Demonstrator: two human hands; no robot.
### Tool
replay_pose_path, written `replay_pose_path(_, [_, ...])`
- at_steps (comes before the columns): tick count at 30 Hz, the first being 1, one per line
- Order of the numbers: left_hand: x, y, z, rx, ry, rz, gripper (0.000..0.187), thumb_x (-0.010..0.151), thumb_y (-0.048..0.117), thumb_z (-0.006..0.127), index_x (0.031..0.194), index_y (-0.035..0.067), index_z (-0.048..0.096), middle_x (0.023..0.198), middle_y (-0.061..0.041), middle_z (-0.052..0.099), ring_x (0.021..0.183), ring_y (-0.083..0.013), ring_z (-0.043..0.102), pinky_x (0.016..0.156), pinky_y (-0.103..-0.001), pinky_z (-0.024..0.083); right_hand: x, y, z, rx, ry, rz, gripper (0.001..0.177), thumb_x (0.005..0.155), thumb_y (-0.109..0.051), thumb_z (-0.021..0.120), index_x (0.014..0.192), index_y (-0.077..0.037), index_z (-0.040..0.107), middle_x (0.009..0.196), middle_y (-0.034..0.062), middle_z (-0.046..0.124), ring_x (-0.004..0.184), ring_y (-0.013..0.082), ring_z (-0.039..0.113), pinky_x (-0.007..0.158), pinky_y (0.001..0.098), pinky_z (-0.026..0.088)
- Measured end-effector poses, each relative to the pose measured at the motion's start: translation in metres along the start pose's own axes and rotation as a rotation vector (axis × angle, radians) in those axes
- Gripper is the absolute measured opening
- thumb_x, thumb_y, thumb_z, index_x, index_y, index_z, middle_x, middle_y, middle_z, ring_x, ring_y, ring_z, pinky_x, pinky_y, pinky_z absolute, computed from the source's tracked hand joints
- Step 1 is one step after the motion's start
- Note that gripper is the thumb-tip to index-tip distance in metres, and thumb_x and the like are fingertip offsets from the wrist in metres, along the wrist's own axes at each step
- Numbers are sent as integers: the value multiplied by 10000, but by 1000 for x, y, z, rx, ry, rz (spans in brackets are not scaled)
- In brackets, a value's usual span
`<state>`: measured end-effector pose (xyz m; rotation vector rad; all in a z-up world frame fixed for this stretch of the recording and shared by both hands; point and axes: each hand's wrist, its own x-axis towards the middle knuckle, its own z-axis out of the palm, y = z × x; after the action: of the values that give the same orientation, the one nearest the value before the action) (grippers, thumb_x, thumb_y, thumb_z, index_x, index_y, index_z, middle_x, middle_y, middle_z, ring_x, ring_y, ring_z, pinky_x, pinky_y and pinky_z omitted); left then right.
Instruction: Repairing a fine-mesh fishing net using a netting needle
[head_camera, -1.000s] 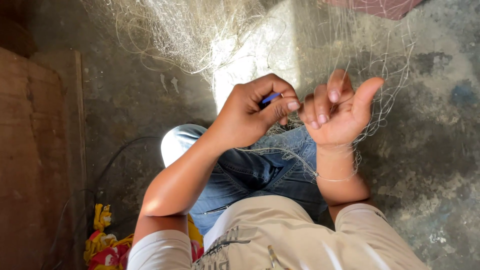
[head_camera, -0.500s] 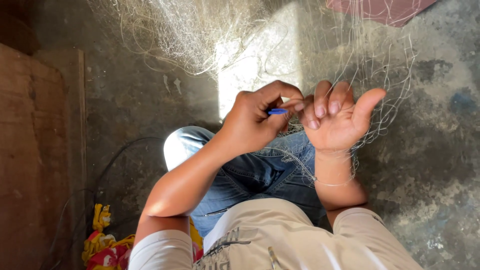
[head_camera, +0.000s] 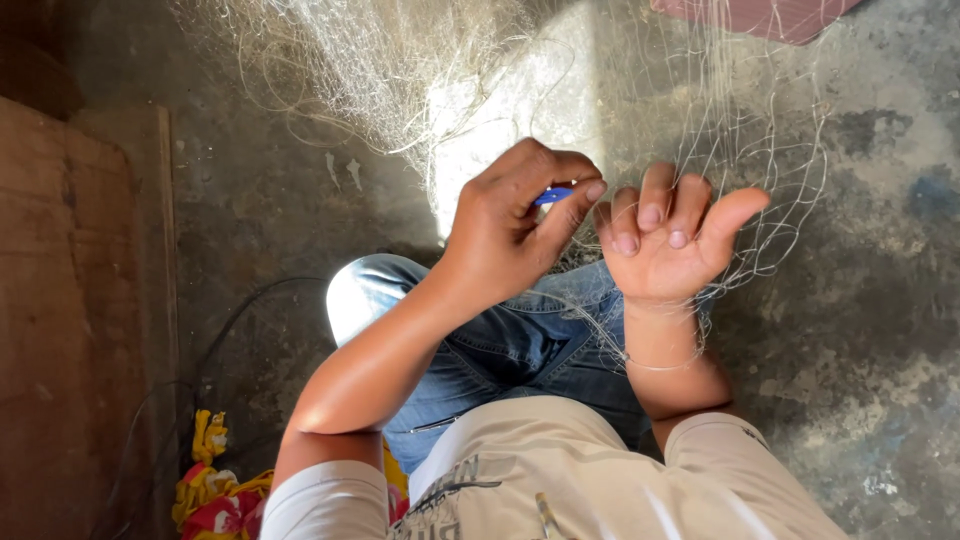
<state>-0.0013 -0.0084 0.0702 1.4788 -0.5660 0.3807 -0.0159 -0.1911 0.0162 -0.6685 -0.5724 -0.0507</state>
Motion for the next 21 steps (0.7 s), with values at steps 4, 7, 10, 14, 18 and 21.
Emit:
replay_pose_path(4, [-1, 2, 1, 27, 19, 75, 46, 975, 123, 702, 1003, 102, 732, 841, -99, 607, 826, -274, 666, 716, -362, 553, -5, 3, -10, 26, -35, 29, 545, 1026, -599, 266, 767, -152, 439, 790, 60, 486, 710, 248, 604, 946, 378, 479])
replay_pose_path(7, [-1, 1, 1, 11, 5, 108, 56, 983, 118, 683, 1003, 95, 731, 872, -101, 647, 848, -291, 681, 729, -380, 561, -8, 5, -14, 5, -35, 40, 531, 1014, -619, 277, 806, -154, 425, 738, 62, 496, 690, 254, 615, 1034, 423, 483])
replay_pose_path(10, [-3, 0, 2, -12, -14, 107, 62, 987, 116, 672, 1004, 86, 724, 887, -106, 696, 804, -292, 685, 677, -369, 552, -8, 5, -14, 27, -34, 69, 518, 1000, -635, 340, 875, -140, 428, 715, 65, 520, 679, 265, 632, 1017, 415, 501])
replay_pose_path(14, [-6, -1, 3, -37, -27, 90, 61, 984, 105, 680, 1019, 83, 725, 889, -115, 724, 740, -280, 674, 622, -363, 531, -3, 1, -4, 111, -27, 131, 616, 939, -669, 459, 1112, -78, 452, 682, 80, 532, 642, 290, 637, 844, 369, 541])
replay_pose_path(18, [-6, -4, -5, -96, -25, 53, 61, 973, 87, 696, 1022, 65, 725, 868, -117, 729, 713, -224, 657, 610, -321, 507, 6, -5, 6, 167, -76, 167, 690, 943, -660, 457, 1266, -51, 459, 692, 63, 527, 659, 249, 616, 783, 379, 518])
replay_pose_path(21, [-7, -11, -10, -131, 20, -50, 38, 955, 102, 728, 986, 82, 737, 800, -73, 706, 644, -138, 572, 593, -290, 469, 10, -8, 11, 211, -115, 196, 721, 952, -660, 424, 1302, -36, 510, 713, 52, 524, 668, 218, 579, 775, 356, 501])
